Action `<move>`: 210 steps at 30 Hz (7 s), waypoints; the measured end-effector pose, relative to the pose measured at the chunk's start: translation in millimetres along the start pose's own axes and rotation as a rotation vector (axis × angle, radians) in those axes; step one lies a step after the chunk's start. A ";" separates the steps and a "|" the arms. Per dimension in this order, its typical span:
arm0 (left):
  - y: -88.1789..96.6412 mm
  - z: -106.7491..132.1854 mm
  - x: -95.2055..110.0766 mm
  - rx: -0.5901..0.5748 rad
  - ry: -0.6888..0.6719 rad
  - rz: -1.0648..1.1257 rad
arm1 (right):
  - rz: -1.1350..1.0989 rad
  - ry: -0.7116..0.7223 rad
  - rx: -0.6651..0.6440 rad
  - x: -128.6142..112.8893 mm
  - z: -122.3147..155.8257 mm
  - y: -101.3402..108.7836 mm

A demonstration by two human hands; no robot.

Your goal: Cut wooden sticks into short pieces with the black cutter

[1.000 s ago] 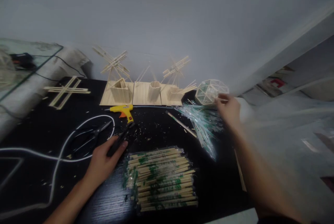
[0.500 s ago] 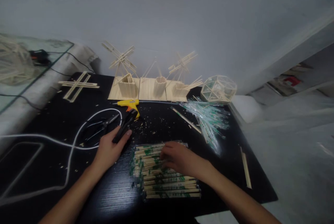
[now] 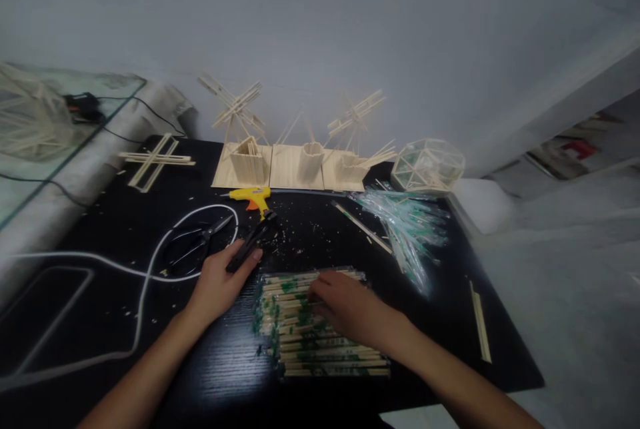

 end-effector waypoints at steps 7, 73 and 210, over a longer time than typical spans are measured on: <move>-2.1 0.0 -2.3 -0.003 0.024 0.053 | -0.049 0.051 -0.039 -3.5 0.9 10.6; 13.6 -56.3 117.1 0.243 -0.030 0.626 | -0.703 0.058 0.378 24.5 -18.3 100.3; 29.1 -66.2 110.2 0.508 -0.029 0.884 | -0.454 -0.153 0.892 58.8 -5.3 135.6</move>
Point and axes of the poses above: each hand's wrist, its own z-axis away from the middle knuckle, its own y-axis out of the back of the hand, x = y × z, the point moved 5 cm from there along -z, towards the middle knuckle, and after that the axes turned 4 degrees about x, right-handed, at the moved point
